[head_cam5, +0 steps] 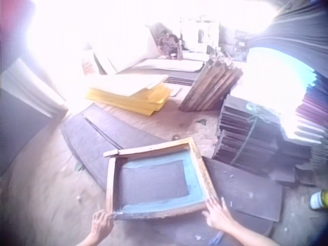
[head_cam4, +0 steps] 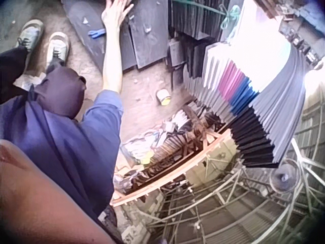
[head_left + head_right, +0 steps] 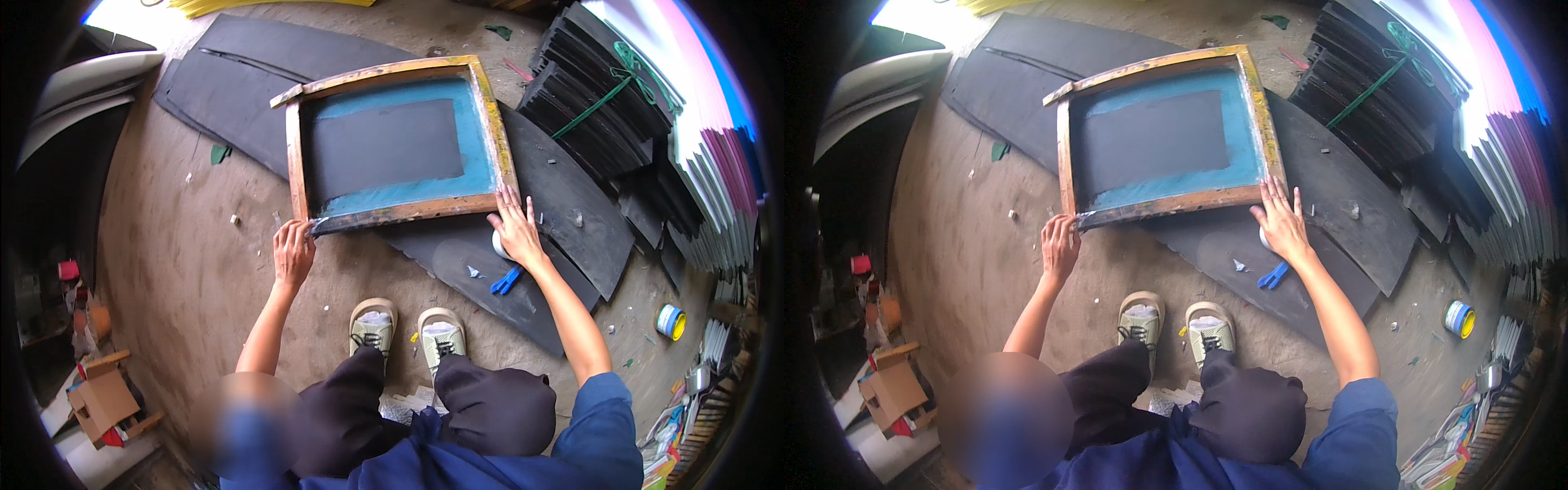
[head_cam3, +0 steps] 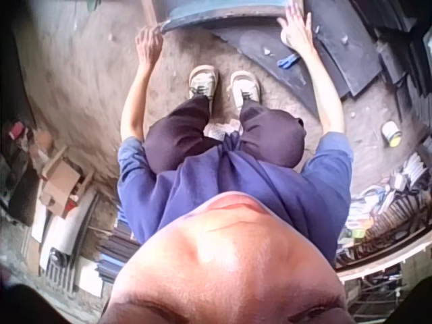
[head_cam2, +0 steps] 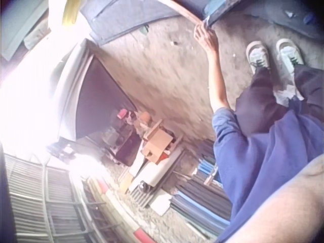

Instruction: The person sits on the floor and applies strips of clear tape to the edges of a wooden frame with a teal interior. They repeatedly tear tape, align it along the frame edges, and smooth it down by hand.

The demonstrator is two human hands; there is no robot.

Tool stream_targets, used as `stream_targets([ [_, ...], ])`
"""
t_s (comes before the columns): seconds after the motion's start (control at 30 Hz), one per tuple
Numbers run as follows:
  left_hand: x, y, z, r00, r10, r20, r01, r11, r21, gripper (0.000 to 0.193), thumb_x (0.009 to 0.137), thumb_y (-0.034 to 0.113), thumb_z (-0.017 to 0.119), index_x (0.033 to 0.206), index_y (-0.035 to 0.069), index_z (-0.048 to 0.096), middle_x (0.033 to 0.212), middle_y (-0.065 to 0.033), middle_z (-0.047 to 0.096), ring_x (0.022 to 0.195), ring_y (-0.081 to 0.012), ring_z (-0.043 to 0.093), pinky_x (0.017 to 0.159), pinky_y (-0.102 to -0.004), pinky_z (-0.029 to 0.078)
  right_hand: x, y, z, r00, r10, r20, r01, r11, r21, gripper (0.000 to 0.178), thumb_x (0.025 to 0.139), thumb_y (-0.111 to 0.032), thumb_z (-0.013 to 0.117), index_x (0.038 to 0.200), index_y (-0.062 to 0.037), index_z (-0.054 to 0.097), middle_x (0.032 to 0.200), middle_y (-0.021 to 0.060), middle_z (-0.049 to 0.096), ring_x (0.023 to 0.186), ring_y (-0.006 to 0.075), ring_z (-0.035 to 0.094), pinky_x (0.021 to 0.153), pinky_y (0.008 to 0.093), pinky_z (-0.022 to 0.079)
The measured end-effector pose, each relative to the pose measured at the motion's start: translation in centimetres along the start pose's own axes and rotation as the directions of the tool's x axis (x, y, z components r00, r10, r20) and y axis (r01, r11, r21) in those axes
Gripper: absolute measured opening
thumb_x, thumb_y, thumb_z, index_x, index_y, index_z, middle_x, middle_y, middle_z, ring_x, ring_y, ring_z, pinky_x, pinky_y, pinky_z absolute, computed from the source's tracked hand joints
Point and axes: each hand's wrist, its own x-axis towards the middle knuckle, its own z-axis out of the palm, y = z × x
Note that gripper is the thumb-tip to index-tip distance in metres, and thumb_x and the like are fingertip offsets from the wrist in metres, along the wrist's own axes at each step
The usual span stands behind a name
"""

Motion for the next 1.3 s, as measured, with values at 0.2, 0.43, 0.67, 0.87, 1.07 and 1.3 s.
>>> stream_targets([
  [0.2,7.2,4.4,4.1,0.951,0.202,0.234,-0.067,0.875,-0.480,0.019,0.082,0.014,0.057,0.097,0.004,0.061,0.090,-0.0122,0.061,0.089,-0.0280,0.056,0.079,-0.0360,0.045,3.8,4.7,1.5,0.893,0.450,-0.017,-0.254,0.534,0.807,0.041,0.094,-0.023,0.039,0.134,-0.0122,0.037,0.135,0.0132,0.040,0.126,0.0262,0.036,0.102,0.0311,0.030],
  [0.43,14.2,16.0,8.9,0.896,0.402,0.188,-0.139,0.656,-0.742,0.025,0.083,0.017,0.057,0.102,0.002,0.061,0.096,-0.0167,0.062,0.091,-0.0296,0.058,0.079,-0.0365,0.047,4.8,4.5,2.8,0.925,0.376,0.054,-0.249,0.493,0.834,0.041,0.094,-0.020,0.039,0.134,-0.0113,0.035,0.134,0.0147,0.040,0.125,0.0259,0.036,0.101,0.0307,0.031],
  [0.67,18.1,24.8,10.8,0.869,0.414,0.271,-0.150,0.742,-0.653,0.023,0.082,0.021,0.058,0.094,0.003,0.065,0.083,-0.0191,0.064,0.082,-0.0321,0.060,0.073,-0.0372,0.048,4.3,4.7,2.7,0.921,0.387,0.038,-0.252,0.519,0.817,0.042,0.093,-0.017,0.040,0.135,-0.0141,0.034,0.128,0.0203,0.043,0.121,0.0325,0.039,0.097,0.0345,0.037],
  [0.87,17.8,25.1,10.6,0.935,0.172,0.310,0.098,0.713,-0.694,0.023,0.078,0.025,0.063,0.085,0.005,0.069,0.071,-0.0203,0.062,0.066,-0.0343,0.062,0.066,-0.0390,0.050,4.5,4.1,2.2,0.916,0.398,0.041,-0.270,0.540,0.797,0.044,0.091,-0.010,0.038,0.135,-0.0145,0.033,0.128,0.0217,0.043,0.118,0.0341,0.043,0.096,0.0349,0.038],
  [1.07,15.0,21.3,10.1,0.946,0.271,0.178,-0.096,0.757,-0.646,0.024,0.082,0.022,0.058,0.101,0.008,0.063,0.089,-0.0131,0.063,0.084,-0.0290,0.059,0.073,-0.0375,0.049,4.7,5.4,2.4,0.914,0.394,0.097,-0.339,0.609,0.717,0.040,0.093,-0.021,0.037,0.132,-0.0126,0.039,0.132,0.0156,0.041,0.121,0.0304,0.041,0.105,0.0370,0.025],
  [1.3,3.0,2.0,2.0,0.861,0.261,0.436,-0.290,0.957,0.000,0.082,0.072,0.027,0.065,0.139,0.006,0.021,0.143,-0.0079,0.024,0.132,-0.0212,0.023,0.109,-0.0412,0.017,4.7,4.1,2.0,0.928,0.371,-0.048,-0.298,0.811,0.503,0.042,0.093,-0.014,0.036,0.134,-0.0060,0.035,0.132,0.0172,0.042,0.125,0.0327,0.036,0.105,0.0471,0.022],
])
